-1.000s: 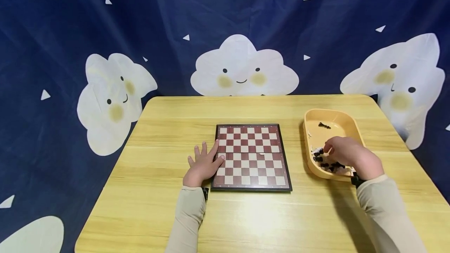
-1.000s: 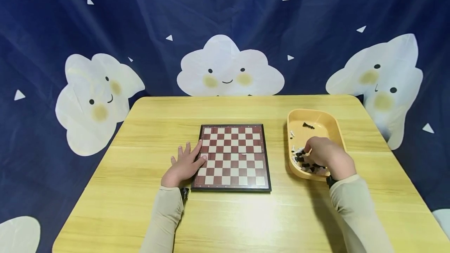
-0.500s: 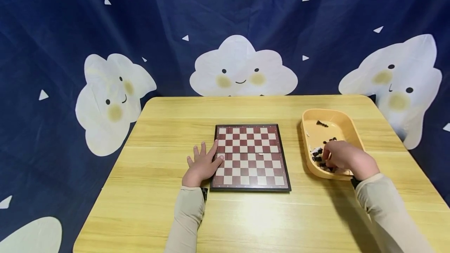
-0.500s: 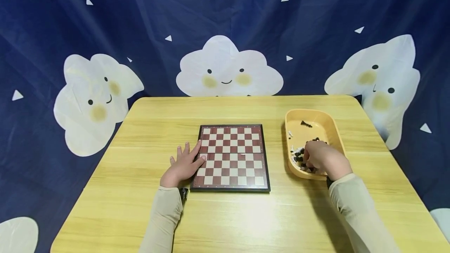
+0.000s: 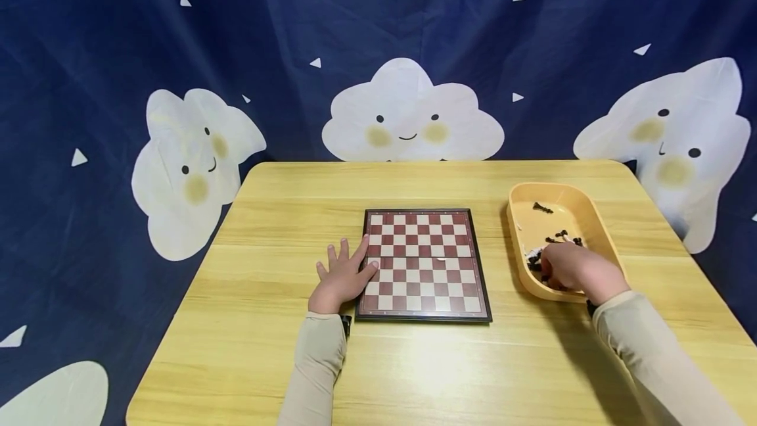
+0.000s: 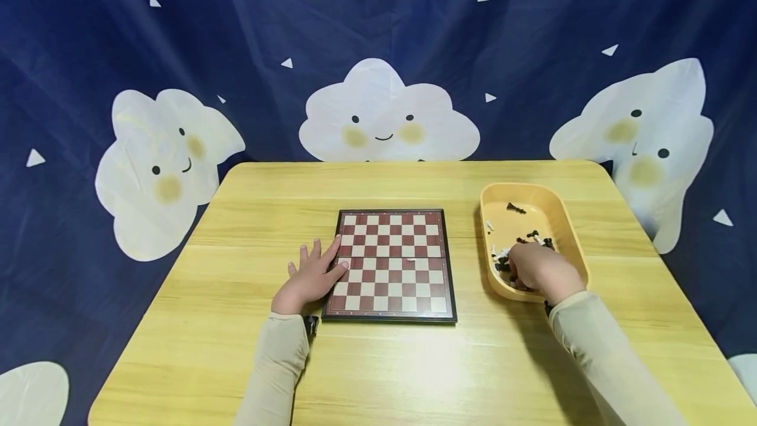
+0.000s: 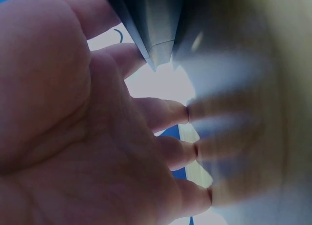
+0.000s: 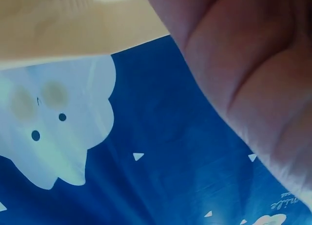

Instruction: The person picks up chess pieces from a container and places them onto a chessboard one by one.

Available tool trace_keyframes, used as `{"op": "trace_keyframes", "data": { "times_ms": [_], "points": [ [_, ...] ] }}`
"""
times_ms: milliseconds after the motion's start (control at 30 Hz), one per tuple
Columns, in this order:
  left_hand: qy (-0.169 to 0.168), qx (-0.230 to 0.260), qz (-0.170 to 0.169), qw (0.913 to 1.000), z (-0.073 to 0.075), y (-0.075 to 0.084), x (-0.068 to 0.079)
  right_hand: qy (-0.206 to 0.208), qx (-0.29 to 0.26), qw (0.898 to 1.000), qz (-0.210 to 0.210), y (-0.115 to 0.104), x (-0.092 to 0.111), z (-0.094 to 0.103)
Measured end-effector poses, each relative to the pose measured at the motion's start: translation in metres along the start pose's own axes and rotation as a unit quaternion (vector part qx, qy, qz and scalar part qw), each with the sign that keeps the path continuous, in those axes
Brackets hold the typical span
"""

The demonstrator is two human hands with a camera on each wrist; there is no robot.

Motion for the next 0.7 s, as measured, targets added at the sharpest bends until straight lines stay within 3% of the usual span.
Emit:
{"op": "trace_keyframes", "data": {
  "times_ms": [233, 700],
  "points": [
    [-0.012, -0.005, 0.010, 0.9999, -0.004, -0.005, -0.005, -0.015, -0.003, 1.000, -0.018, 0.004, 0.001, 0.000],
    [0.000, 0.000, -0.002, 1.0000, 0.002, 0.005, 0.002, -0.027, -0.022, 0.999, -0.019, 0.010, -0.002, -0.004]
  ]
}}
Point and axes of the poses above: each hand's wrist, its own x-axis away from the middle knuckle, its own z-axis out of the back of the hand, y = z × x, the point moved 7 cm from there along -x, towards the middle knuckle, and after that the axes turned 5 degrees about x, right-handed, at the moved point
